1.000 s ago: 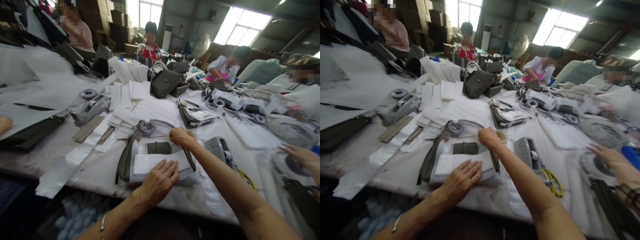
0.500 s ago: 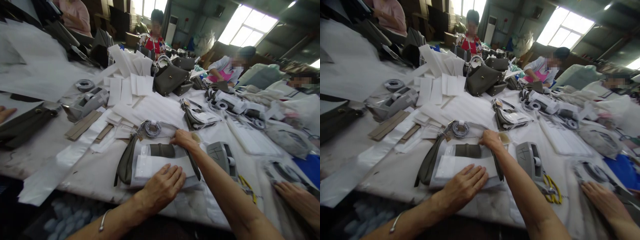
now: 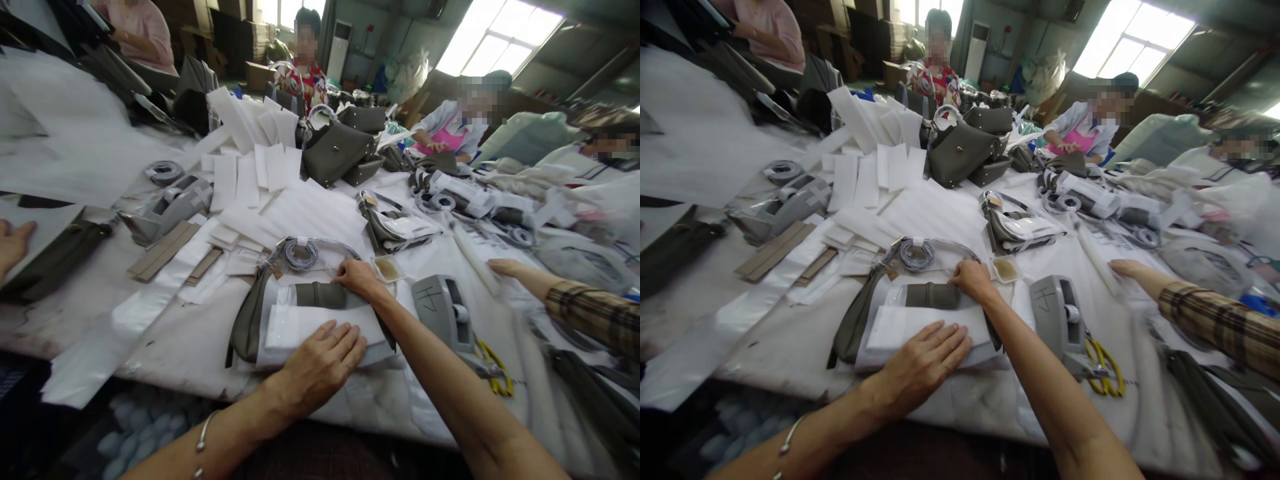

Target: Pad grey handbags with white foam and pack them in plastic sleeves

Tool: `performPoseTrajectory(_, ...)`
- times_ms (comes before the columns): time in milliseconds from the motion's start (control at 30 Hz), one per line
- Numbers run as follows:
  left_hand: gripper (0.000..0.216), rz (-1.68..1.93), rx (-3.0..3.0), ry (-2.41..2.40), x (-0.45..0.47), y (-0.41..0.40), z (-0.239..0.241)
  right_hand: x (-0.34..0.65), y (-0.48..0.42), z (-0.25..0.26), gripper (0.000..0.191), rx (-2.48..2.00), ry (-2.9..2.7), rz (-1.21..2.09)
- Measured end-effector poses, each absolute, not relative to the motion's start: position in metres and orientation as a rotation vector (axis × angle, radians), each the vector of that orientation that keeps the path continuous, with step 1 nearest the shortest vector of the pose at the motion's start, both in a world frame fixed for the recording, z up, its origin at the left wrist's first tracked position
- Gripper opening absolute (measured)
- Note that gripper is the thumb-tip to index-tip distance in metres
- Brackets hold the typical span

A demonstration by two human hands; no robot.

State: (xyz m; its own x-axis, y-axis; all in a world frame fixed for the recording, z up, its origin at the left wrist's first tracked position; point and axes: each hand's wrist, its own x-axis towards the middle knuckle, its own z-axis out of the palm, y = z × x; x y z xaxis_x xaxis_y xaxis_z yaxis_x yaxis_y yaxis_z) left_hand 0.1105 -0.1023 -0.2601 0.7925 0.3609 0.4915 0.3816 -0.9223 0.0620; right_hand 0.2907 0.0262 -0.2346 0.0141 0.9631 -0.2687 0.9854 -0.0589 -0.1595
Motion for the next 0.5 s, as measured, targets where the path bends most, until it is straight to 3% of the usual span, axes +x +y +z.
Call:
performPoseTrajectory(133, 0.036, -0.782, -2.952, -0.605, 0.11, -0.103, -0.259, 0.297, 0.022, -0.234, 0.01, 2.206, 2.299, -0.615)
performPoseTrajectory(400, 0.035, -0.762, -2.974, -0.567, 0.109, -0.103, -0.256, 0.301, 0.028, -0.217, 0.023, 2.238, 2.605, -1.051)
performPoseTrajectory(500, 0.034, -0.777, -2.993, -0.555, 0.109, -0.102, -0.258, 0.301, 0.021, -0.208, 0.037, 2.232, 2.658, -1.362)
